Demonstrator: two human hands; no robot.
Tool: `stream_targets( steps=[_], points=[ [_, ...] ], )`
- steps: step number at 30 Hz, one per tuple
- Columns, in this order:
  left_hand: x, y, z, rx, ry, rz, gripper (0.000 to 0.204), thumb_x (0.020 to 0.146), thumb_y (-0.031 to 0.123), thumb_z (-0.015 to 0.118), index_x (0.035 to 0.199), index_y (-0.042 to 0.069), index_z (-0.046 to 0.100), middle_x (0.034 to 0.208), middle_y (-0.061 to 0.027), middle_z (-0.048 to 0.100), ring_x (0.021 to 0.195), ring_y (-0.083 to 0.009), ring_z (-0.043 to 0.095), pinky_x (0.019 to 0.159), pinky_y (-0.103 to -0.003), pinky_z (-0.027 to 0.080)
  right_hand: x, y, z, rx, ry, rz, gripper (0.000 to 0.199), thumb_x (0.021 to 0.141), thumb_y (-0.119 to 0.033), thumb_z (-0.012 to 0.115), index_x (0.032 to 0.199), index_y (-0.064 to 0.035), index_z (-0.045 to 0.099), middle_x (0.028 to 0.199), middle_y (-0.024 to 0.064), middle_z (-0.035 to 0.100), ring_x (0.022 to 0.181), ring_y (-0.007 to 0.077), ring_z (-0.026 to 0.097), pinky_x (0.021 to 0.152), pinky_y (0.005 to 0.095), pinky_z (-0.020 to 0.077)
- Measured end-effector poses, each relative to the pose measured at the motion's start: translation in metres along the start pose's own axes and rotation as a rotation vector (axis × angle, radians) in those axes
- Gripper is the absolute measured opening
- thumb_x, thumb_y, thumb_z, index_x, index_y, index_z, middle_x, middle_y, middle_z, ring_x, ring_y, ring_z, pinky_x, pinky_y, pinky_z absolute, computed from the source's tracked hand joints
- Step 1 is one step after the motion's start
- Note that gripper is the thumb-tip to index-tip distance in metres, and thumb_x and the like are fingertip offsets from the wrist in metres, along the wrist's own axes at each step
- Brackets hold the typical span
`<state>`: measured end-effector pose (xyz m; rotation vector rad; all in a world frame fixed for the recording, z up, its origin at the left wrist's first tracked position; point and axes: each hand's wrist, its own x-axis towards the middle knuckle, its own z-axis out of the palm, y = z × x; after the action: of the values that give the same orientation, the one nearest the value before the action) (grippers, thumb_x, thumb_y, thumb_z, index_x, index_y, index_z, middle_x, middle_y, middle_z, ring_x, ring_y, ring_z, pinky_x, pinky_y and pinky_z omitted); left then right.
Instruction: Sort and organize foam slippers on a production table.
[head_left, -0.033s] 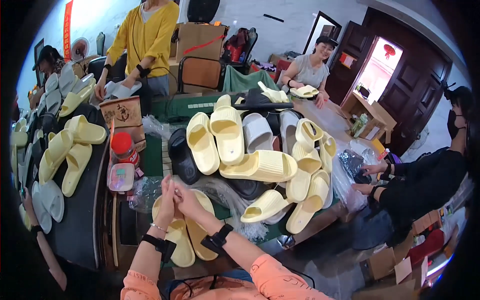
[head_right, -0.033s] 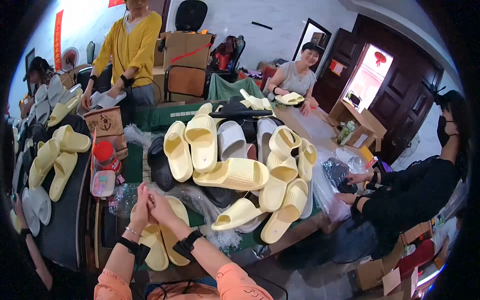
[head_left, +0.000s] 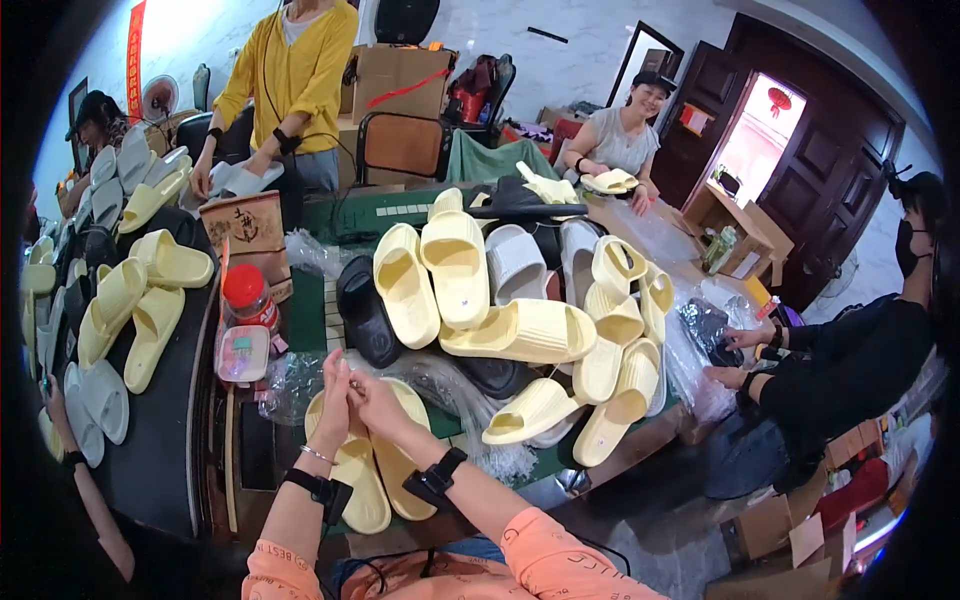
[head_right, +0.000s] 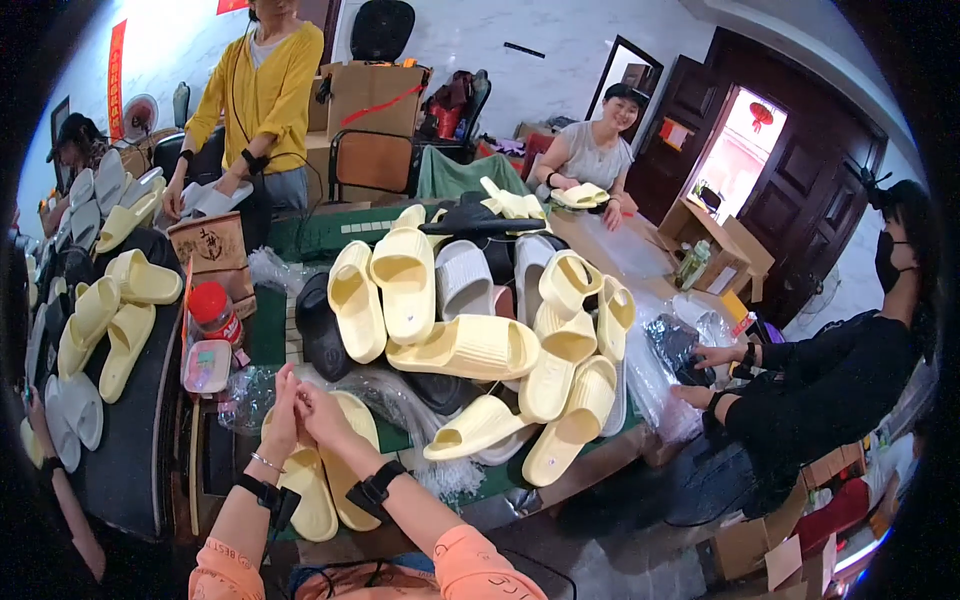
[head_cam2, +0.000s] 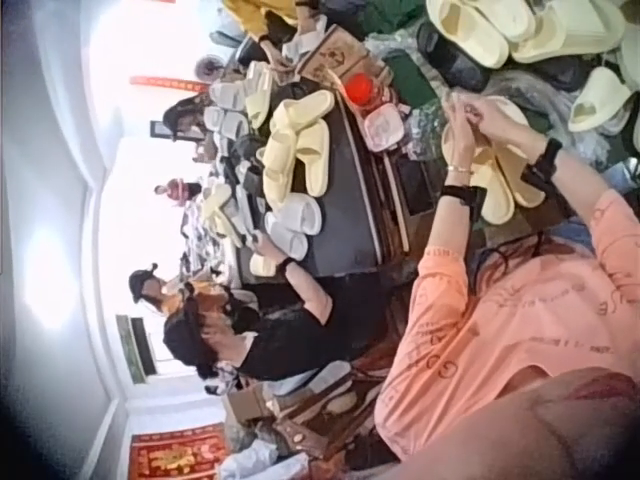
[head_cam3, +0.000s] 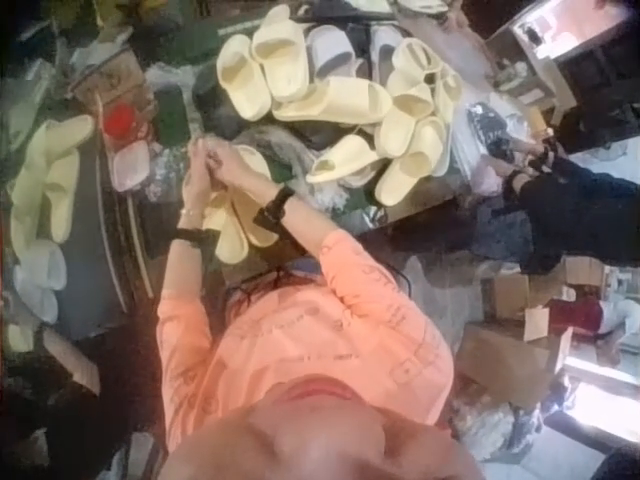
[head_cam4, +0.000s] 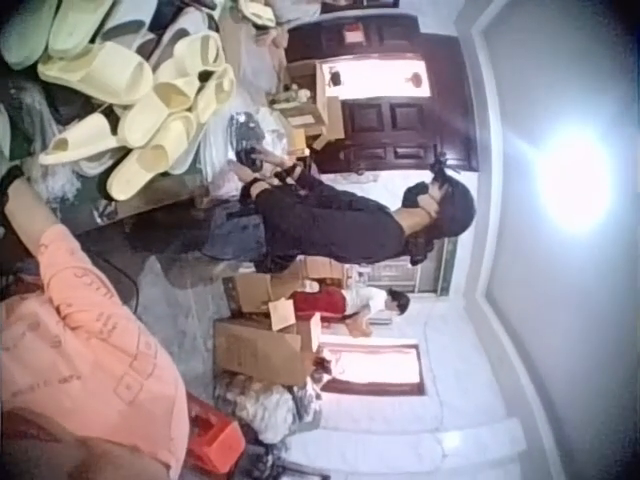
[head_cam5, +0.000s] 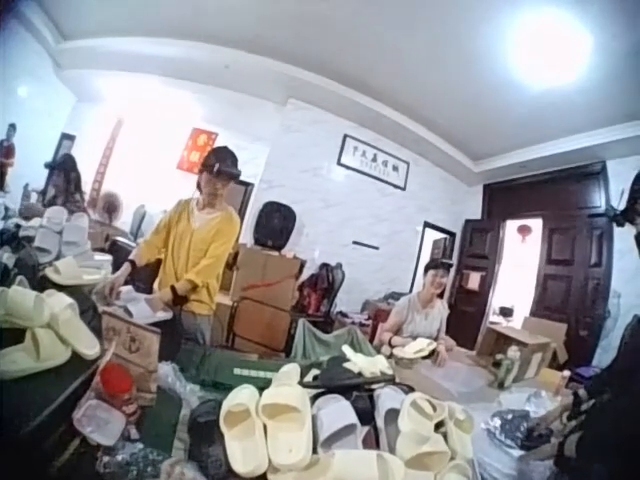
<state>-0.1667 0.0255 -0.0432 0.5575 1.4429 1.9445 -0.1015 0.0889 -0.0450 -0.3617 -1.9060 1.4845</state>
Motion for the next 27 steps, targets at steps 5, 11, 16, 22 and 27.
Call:
stream_targets(
  steps=[5,11,16,22,27],
  points=[
    [0.001,0.002,-0.001,0.21,-0.027,0.174,0.04,0.093,0.034,0.035,0.125,0.01,0.033,0.099,-0.0015,0.046,0.087,-0.0107,0.044,0.081,-0.021,0.036,0.001,-0.014,-0.006,-0.044,-0.049,0.061,0.017,0.085,-0.012,0.048,0.096,-0.0014,0.055,0.077,0.0124,0.061,0.069,0.0163,0.057,0.064,0.0279,0.044],
    [0.008,-0.006,-0.014,0.108,0.041,0.096,0.021,0.09,0.021,0.042,0.101,0.005,0.05,0.082,0.0003,0.049,0.071,-0.0065,0.047,0.06,-0.021,0.039,0.021,-0.008,-0.007,-0.205,0.074,0.078,0.014,0.082,-0.012,0.053,0.089,-0.0005,0.058,0.076,0.0092,0.061,0.068,0.0126,0.057,0.063,0.0275,0.0454],
    [0.014,-0.014,-0.004,0.356,-0.001,0.171,0.011,0.084,0.011,0.05,0.083,0.001,0.055,0.071,-0.0026,0.052,0.062,-0.0058,0.046,0.054,-0.022,0.039,0.016,0.005,-0.015,-0.045,0.212,0.057,0.016,0.081,-0.015,0.055,0.084,-0.0005,0.059,0.073,0.0116,0.061,0.065,0.0175,0.059,0.059,0.0278,0.0453],
    [-0.001,0.002,0.0,0.027,0.067,0.064,0.014,0.087,0.016,0.05,0.086,0.003,0.055,0.066,0.0042,0.049,0.058,-0.0032,0.041,0.05,-0.02,0.035,0.011,0.003,-0.013,-0.071,0.208,0.193,0.023,0.087,-0.023,0.048,0.099,-0.0031,0.048,0.08,0.0092,0.055,0.071,0.016,0.052,0.065,0.0281,0.0418],
    [-0.001,0.008,-0.009,-0.235,0.035,-0.006,0.014,0.088,0.017,0.048,0.093,0.006,0.057,0.062,0.0097,0.04,0.049,0.001,0.028,0.042,-0.016,0.021,0.012,0.001,-0.013,-0.116,0.098,0.078,0.019,0.089,-0.021,0.044,0.09,-0.0029,0.049,0.075,0.0103,0.054,0.068,0.0174,0.052,0.063,0.0287,0.0416]
  ],
)
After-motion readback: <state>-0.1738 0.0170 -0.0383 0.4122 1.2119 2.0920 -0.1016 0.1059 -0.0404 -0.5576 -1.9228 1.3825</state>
